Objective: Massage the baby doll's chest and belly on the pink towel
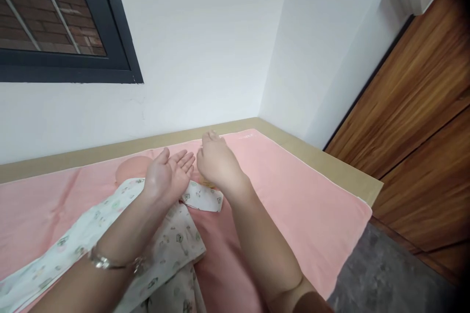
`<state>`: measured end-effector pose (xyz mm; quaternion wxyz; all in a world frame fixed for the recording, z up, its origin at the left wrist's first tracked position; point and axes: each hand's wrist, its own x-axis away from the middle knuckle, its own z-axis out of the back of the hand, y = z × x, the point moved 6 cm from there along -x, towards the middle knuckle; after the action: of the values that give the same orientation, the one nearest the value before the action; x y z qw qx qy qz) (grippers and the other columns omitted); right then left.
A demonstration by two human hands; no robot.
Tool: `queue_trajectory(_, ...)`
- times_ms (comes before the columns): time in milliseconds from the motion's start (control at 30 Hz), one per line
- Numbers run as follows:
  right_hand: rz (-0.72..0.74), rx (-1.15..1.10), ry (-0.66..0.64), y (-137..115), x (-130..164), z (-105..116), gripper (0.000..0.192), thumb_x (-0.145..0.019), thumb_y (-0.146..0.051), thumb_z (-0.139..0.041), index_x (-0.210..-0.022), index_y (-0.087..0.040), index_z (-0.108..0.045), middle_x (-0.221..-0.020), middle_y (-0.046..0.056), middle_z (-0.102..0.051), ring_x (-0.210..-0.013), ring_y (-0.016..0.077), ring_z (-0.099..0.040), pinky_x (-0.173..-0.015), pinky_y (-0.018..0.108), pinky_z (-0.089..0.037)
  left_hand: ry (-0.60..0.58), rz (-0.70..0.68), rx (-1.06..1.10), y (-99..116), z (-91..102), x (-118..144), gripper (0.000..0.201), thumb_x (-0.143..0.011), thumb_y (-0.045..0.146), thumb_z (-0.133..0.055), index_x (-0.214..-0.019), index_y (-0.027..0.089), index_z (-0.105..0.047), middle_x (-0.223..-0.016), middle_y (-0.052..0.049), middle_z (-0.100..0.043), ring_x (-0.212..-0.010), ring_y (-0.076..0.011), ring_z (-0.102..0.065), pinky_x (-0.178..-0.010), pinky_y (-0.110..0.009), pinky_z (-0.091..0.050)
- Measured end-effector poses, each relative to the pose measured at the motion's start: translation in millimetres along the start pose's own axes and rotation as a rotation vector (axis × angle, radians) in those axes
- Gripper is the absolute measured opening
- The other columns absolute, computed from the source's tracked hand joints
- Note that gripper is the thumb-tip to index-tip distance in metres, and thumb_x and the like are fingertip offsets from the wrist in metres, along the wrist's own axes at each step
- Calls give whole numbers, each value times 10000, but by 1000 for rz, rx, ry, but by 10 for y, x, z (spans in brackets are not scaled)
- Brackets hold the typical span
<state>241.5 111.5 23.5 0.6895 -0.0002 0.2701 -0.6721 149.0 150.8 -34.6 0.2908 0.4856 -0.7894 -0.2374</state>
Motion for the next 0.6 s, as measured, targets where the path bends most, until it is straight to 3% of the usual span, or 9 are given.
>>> queue_trajectory(100,9,5,-99,90,-119,-197,478,-898,-137,-345,-1348,-4,-436,-1449,201,-414,-1368,240,-341,-1112,379,-289,11,-17,25,35,-128,-147,546,-970,423,-290,-1383,80,-387,-1379,-217,-485,-1272,-244,-503,-991,-385,-486)
queue_trajectory(167,18,51,-152,89,-151,-314,497,-890,-162,-362,-1364,-26,-427,-1477,182,-379,-1388,246,-302,-1120,413,-271,-19,8,42,28,-199,-198,559,-977,417,-259,-1397,60,-353,-1354,-233,-502,-1226,-257,-545,-968,-412,-500)
queue_trajectory(233,-18,116,-138,66,-148,-365,526,-886,-190,-376,-1389,-36,-400,-1497,176,-347,-1411,264,-247,-1144,485,-191,-55,38,33,14,-228,-217,576,-980,420,-231,-1400,39,-335,-1324,-248,-524,-1179,-274,-581,-950,-441,-507)
queue_trajectory(333,-39,183,-84,-11,-119,-389,529,-882,-204,-378,-1381,-36,-417,-1464,189,-397,-1394,281,-282,-1148,542,-108,-123,83,19,-6,-185,-164,581,-981,421,-213,-1388,29,-348,-1279,-258,-560,-1132,-288,-613,-943,-462,-506)
queue_trajectory(433,-44,211,-43,-40,-116,-414,530,-863,-193,-409,-1358,-8,-440,-1438,214,-425,-1381,297,-307,-1143,557,-91,-153,137,-18,-51,-31,65,564,-975,408,-244,-1365,27,-388,-1261,-260,-576,-1136,-287,-613,-975,-450,-485)
queue_trajectory(567,-66,118,-49,34,-109,-430,499,-876,-162,-394,-1365,-72,-444,-1471,190,-384,-1393,280,-300,-1127,603,-56,18,147,-117,-149,362,600,569,-943,421,-344,-1364,42,-402,-1310,-224,-562,-1210,-259,-565,-1056,-361,-421)
queue_trajectory(600,-68,65,-49,48,-90,-414,495,-892,-163,-370,-1375,-78,-432,-1449,183,-420,-1382,276,-326,-1127,602,-49,-11,189,-137,-203,417,740,581,-930,429,-379,-1372,52,-397,-1343,-216,-539,-1243,-259,-536,-1067,-348,-409)
